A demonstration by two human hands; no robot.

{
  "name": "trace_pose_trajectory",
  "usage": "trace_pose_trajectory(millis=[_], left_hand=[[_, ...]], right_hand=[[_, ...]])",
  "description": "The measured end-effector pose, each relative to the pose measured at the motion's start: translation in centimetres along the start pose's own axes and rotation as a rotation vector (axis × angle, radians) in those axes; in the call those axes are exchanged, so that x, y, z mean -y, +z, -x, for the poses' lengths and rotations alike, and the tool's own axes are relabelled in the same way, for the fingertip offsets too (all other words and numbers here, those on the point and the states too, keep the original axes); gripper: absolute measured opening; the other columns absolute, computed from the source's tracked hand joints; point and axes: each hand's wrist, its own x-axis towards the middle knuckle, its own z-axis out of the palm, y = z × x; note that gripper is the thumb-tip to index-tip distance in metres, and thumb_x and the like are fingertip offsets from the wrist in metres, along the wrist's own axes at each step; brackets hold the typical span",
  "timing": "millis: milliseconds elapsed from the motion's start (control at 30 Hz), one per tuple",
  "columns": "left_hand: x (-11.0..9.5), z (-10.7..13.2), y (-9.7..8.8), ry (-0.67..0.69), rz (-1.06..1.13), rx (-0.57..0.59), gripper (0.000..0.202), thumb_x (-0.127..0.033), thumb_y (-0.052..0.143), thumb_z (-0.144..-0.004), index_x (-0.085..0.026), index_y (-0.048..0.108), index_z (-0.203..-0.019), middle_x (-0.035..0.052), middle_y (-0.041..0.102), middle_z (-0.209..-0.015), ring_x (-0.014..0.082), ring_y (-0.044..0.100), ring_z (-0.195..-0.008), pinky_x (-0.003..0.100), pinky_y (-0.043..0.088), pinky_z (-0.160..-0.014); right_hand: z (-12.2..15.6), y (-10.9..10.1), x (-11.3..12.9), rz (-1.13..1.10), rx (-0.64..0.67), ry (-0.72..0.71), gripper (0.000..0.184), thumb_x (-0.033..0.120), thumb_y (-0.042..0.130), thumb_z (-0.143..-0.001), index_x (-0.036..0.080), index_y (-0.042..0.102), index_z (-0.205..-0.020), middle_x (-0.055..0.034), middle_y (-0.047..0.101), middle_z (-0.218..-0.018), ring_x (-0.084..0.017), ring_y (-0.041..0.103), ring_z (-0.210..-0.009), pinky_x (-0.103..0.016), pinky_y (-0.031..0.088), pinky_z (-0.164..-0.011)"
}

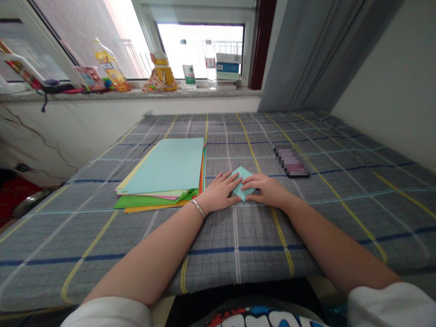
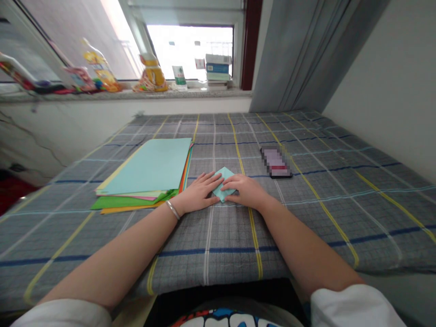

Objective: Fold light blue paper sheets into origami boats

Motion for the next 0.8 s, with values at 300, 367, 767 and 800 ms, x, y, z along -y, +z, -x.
trace_pose_trajectory(millis=[300,367,767,800], left_hand=[[-0.1,0.2,-0.4,0.046,0.002,-0.012,0.055,-0.049,0.04,-0.094,-0.026,0.034,-0.145,0.0054,0.033,-0.152,0.0299,0.022,-0.142,0.054,0.017,-0.113],[-0.2,0.2,-0.4,0.057,-0.009,-0.017,0.05,-0.047,0.035,-0.097,-0.027,0.036,-0.143,0.0044,0.034,-0.151,0.0293,0.024,-0.141,0.055,0.018,-0.112],[-0.3,0.0,-0.1,0.079,-0.018,-0.017,0.053,-0.044,0.028,-0.099,-0.017,0.036,-0.144,0.0101,0.035,-0.15,0.0225,0.029,-0.14,0.042,0.025,-0.113],[-0.3,0.0,-0.2,0.079,-0.015,-0.013,0.054,-0.045,0.028,-0.099,-0.016,0.036,-0.144,0.0105,0.035,-0.15,0.0234,0.029,-0.14,0.042,0.025,-0.113]], right_hand=[[0.1,-0.6,1.1,0.139,0.059,-0.054,0.017,0.029,0.06,-0.086,0.025,0.07,-0.099,-0.0042,0.07,-0.108,-0.02,0.062,-0.101,-0.035,0.048,-0.089],[0.0,-0.7,1.6,0.191,0.077,-0.047,0.021,0.025,0.055,-0.088,0.024,0.069,-0.103,-0.0047,0.07,-0.108,-0.02,0.063,-0.1,-0.034,0.048,-0.088],[-0.1,-0.6,2.4,0.31,0.108,-0.021,0.021,0.026,0.053,-0.088,0.022,0.07,-0.099,-0.0059,0.071,-0.107,-0.02,0.065,-0.096,-0.031,0.047,-0.084],[-0.1,-0.6,2.3,0.305,0.1,-0.008,0.02,0.026,0.052,-0.089,0.023,0.07,-0.097,-0.0048,0.072,-0.105,-0.019,0.065,-0.095,-0.03,0.047,-0.083]])
